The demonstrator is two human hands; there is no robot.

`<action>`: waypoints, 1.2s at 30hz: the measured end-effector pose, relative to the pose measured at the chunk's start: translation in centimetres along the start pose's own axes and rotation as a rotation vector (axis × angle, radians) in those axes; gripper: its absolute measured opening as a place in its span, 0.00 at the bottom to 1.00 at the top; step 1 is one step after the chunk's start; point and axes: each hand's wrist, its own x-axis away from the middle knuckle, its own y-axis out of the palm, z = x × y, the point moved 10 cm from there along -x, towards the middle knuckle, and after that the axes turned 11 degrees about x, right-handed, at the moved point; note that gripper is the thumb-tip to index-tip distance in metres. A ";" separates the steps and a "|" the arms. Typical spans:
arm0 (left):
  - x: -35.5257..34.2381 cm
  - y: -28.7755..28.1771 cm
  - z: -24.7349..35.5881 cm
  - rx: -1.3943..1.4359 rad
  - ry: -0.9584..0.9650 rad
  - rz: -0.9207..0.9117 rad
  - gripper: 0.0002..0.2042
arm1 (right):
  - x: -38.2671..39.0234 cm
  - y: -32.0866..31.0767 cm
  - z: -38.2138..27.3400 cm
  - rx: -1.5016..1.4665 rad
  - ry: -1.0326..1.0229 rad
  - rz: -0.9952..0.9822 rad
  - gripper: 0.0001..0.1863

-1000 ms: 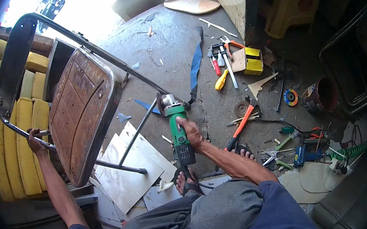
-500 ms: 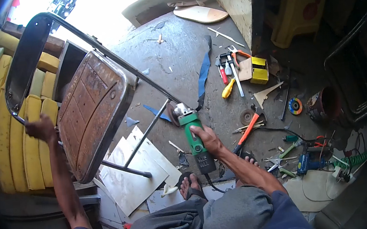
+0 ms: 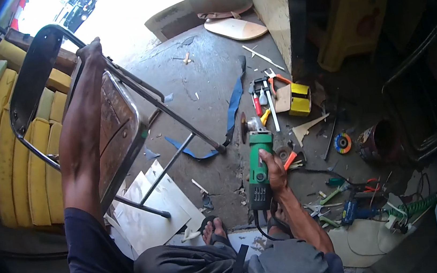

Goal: The person uses a handheld power grinder to smooth the metal frame and seat of a folding chair, moving the tool across various rusty and uneven spots while holding the chair by hand.

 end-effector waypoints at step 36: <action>13.4 -4.1 22.2 0.233 0.743 -0.933 0.12 | 1.9 19.2 3.4 0.932 -0.122 -0.558 0.41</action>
